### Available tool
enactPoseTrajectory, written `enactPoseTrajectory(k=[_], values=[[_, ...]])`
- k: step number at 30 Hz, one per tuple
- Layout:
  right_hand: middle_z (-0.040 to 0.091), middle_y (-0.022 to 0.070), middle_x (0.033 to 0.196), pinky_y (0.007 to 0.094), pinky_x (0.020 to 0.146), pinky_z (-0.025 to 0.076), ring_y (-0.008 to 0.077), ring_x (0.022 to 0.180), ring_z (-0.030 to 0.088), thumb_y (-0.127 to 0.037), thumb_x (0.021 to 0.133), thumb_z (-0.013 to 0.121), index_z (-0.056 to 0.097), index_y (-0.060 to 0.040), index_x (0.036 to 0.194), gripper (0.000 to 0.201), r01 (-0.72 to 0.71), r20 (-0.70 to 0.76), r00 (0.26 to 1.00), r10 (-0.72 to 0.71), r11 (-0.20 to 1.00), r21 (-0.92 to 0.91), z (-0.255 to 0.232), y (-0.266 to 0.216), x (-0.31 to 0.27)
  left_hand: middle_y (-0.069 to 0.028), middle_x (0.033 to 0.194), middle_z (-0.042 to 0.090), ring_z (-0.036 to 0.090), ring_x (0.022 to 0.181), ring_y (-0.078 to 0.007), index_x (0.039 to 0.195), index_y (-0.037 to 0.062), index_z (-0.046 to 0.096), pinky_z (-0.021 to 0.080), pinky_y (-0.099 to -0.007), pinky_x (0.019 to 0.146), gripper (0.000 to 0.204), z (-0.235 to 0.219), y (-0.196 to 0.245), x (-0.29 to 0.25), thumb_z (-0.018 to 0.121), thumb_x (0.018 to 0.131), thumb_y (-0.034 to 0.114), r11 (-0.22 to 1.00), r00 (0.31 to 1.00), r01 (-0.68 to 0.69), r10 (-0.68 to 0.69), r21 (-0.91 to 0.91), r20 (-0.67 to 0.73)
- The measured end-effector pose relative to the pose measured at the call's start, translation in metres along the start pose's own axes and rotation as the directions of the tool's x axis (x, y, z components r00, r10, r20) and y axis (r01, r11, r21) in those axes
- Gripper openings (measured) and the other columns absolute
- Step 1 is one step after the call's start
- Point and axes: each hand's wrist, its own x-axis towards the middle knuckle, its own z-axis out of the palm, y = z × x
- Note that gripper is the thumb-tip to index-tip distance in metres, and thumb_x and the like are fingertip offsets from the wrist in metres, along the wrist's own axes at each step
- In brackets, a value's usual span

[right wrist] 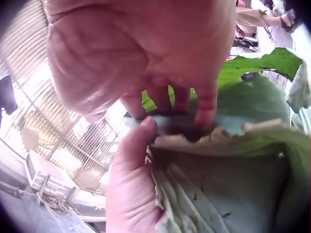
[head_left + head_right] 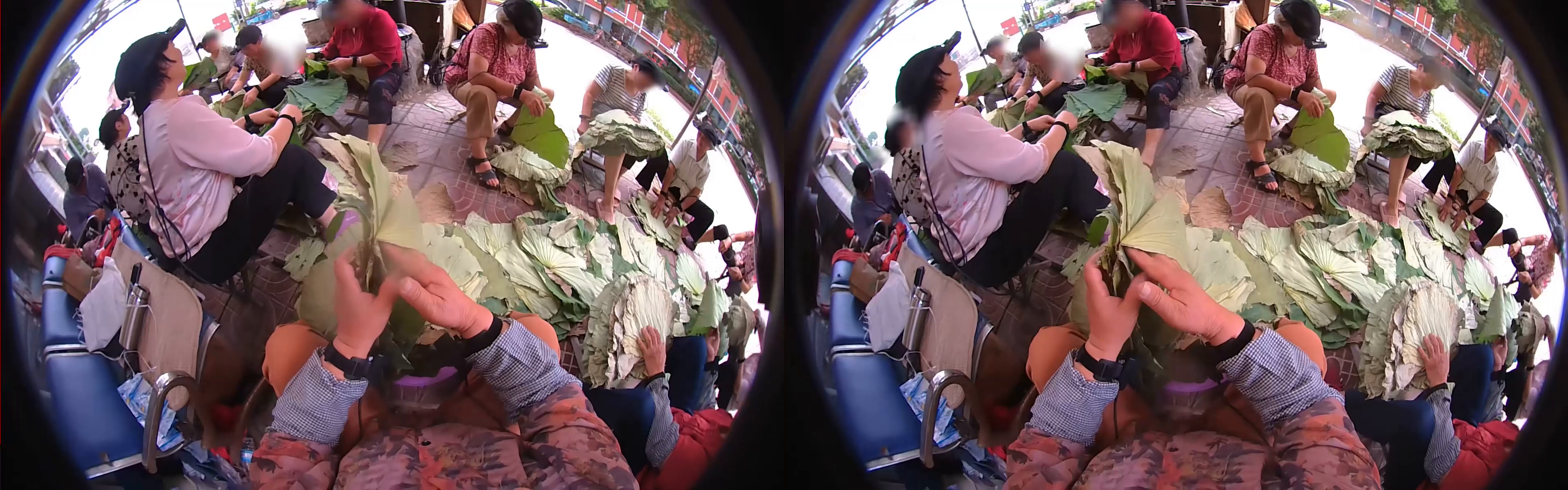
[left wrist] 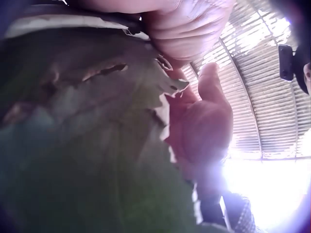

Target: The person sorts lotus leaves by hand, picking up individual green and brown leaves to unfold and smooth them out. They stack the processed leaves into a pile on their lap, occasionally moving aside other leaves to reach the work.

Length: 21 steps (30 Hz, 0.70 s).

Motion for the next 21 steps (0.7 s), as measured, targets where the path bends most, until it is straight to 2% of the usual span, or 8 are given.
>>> enactPoseTrajectory(k=[3,5,8,10,14,17,19,21], values=[[0.062,0.0178,0.127,0.0415,0.107,0.043,0.0335,0.121,0.057,-0.035,0.107,0.056,0.056,0.0001,0.143,0.051,0.036,-0.087,0.995,-0.047,0.991,-0.128,-0.010,0.003,0.006,-0.0164,0.123,0.065,0.066,0.110,-0.0265,0.134,-0.0004,0.052,0.053,-0.0361,0.093,0.046,-0.003,-0.011,-0.001,0.072,0.095,0.015,1.000,1.000,0.006,-0.006,0.002,-0.023],[0.064,0.0155,0.121,0.0393,0.104,0.045,0.0313,0.115,0.060,-0.033,0.106,0.058,0.062,-0.0013,0.134,0.043,-0.090,-0.130,0.989,0.067,0.979,-0.183,-0.029,0.001,0.008,-0.0165,0.122,0.067,0.067,0.110,-0.0252,0.133,-0.0014,0.053,0.052,-0.0353,0.094,0.044,-0.010,0.001,0.005,0.071,0.096,0.013,1.000,0.998,0.025,-0.024,-0.013,0.053],[0.064,0.0122,0.117,0.0351,0.096,0.049,0.0255,0.100,0.062,-0.031,0.106,0.060,0.065,-0.0018,0.126,0.036,-0.013,-0.426,0.900,-0.092,0.971,-0.238,-0.035,0.016,0.020,-0.0130,0.120,0.068,0.065,0.108,-0.0183,0.130,-0.0031,0.056,0.051,-0.0317,0.094,0.038,-0.013,-0.008,0.004,0.068,0.096,0.008,0.989,0.984,0.089,-0.069,-0.120,0.164],[0.064,0.0101,0.118,0.0328,0.093,0.050,0.0203,0.097,0.062,-0.028,0.106,0.062,0.065,-0.0021,0.127,0.034,-0.118,-0.524,0.851,0.039,0.986,-0.119,-0.043,0.006,0.026,-0.0077,0.117,0.066,0.062,0.103,-0.0122,0.127,-0.0029,0.056,0.050,-0.0284,0.093,0.031,-0.018,-0.009,0.004,0.065,0.098,0.004,0.991,0.971,0.092,-0.067,-0.102,0.231],[0.062,0.0148,0.142,0.0303,0.094,0.052,0.0165,0.107,0.066,-0.025,0.104,0.064,0.062,-0.0017,0.136,0.039,-0.282,-0.386,0.904,0.183,0.935,-0.217,-0.064,0.052,0.022,-0.0050,0.118,0.067,0.062,0.104,-0.0104,0.130,-0.0019,0.058,0.051,-0.0279,0.092,0.034,-0.031,-0.010,0.014,0.065,0.098,0.004,0.958,0.955,0.213,-0.164,-0.190,0.246],[0.060,0.0168,0.146,0.0315,0.094,0.054,0.0191,0.108,0.068,-0.018,0.102,0.068,0.061,-0.0024,0.138,0.040,-0.311,-0.503,0.835,0.224,0.946,-0.095,-0.048,0.037,0.018,-0.0033,0.117,0.069,0.064,0.101,-0.0102,0.130,0.0000,0.061,0.052,-0.0276,0.089,0.033,-0.052,-0.009,0.030,0.066,0.098,0.007,0.846,0.938,0.341,-0.336,-0.409,0.086],[0.062,0.0165,0.143,0.0350,0.099,0.052,0.0253,0.116,0.067,-0.016,0.099,0.070,0.063,-0.0043,0.136,0.039,-0.210,-0.459,0.884,0.090,0.953,-0.218,-0.048,0.036,0.014,-0.0031,0.115,0.069,0.066,0.099,-0.0125,0.128,0.0008,0.062,0.053,-0.0287,0.086,0.031,-0.079,-0.013,0.045,0.066,0.098,0.010,0.795,0.908,0.330,-0.415,-0.508,-0.060],[0.064,0.0174,0.140,0.0384,0.103,0.051,0.0309,0.122,0.064,-0.016,0.097,0.071,0.064,-0.0054,0.135,0.040,-0.119,-0.180,0.982,0.060,0.934,-0.338,-0.048,0.037,0.003,-0.0059,0.114,0.070,0.068,0.098,-0.0175,0.124,0.0003,0.064,0.055,-0.0324,0.086,0.029,-0.103,-0.016,0.049,0.065,0.099,0.014,0.775,0.865,0.272,-0.456,-0.570,-0.208]])
